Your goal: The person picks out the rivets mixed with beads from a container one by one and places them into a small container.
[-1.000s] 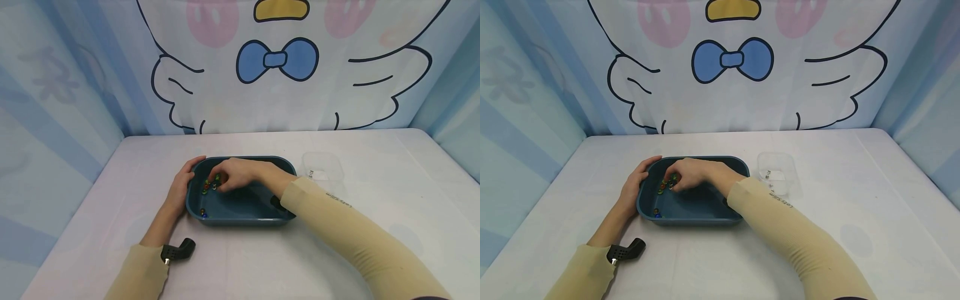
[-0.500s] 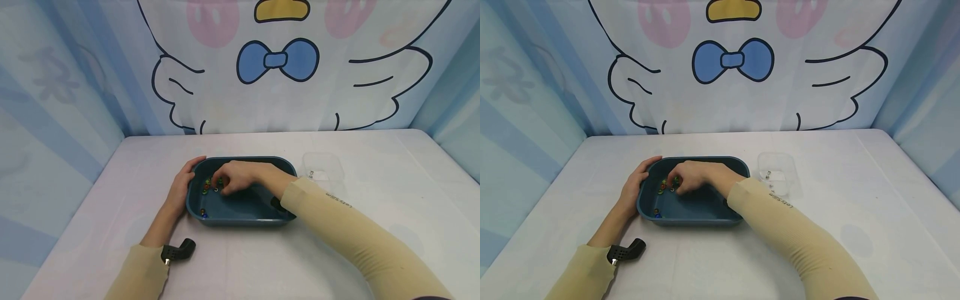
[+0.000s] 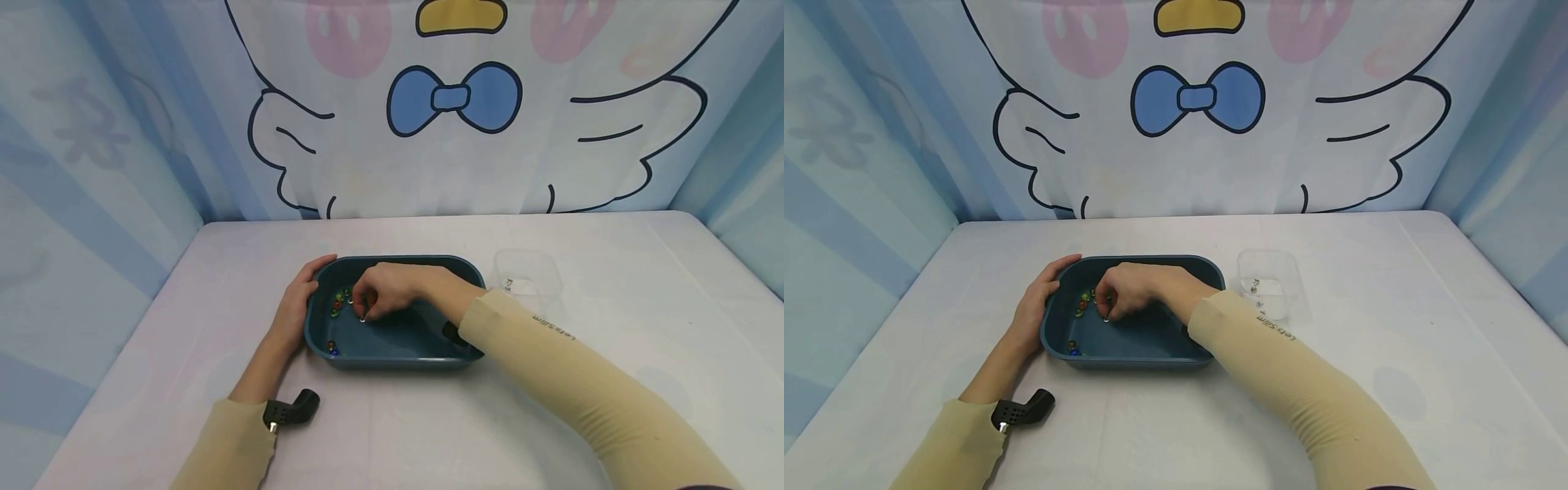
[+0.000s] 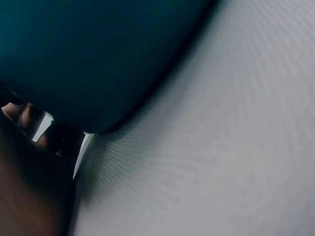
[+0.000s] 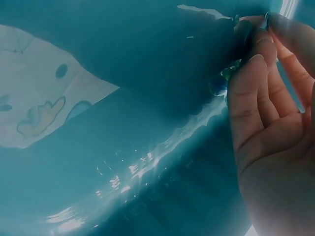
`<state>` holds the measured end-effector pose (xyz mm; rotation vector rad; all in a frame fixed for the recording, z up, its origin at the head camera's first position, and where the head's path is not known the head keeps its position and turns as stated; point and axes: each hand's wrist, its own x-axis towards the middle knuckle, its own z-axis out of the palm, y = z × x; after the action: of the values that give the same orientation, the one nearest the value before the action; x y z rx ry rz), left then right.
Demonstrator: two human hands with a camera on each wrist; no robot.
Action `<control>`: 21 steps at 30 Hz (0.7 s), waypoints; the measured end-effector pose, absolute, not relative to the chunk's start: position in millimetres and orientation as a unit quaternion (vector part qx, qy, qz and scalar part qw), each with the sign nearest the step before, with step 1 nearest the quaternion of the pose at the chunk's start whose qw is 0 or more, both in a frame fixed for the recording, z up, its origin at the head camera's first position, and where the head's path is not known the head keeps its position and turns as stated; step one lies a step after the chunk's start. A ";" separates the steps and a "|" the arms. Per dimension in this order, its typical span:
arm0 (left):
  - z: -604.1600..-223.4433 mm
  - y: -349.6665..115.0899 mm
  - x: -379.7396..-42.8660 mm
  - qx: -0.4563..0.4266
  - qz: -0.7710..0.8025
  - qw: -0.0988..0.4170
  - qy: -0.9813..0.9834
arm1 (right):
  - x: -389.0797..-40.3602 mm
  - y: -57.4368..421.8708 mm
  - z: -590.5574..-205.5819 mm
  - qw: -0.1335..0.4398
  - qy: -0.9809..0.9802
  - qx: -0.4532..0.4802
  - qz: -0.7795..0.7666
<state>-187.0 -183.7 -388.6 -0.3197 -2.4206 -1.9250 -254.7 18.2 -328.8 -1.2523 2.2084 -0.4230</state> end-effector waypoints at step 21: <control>-387.8 -182.9 -186.7 -0.098 -0.622 0.016 -0.777 | -253.5 19.2 -329.0 0.278 0.814 -0.477 -0.178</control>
<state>-186.7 -182.9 -387.8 -0.3059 -2.4158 -1.9345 -253.5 19.2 -329.0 -1.2809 2.1860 -0.4771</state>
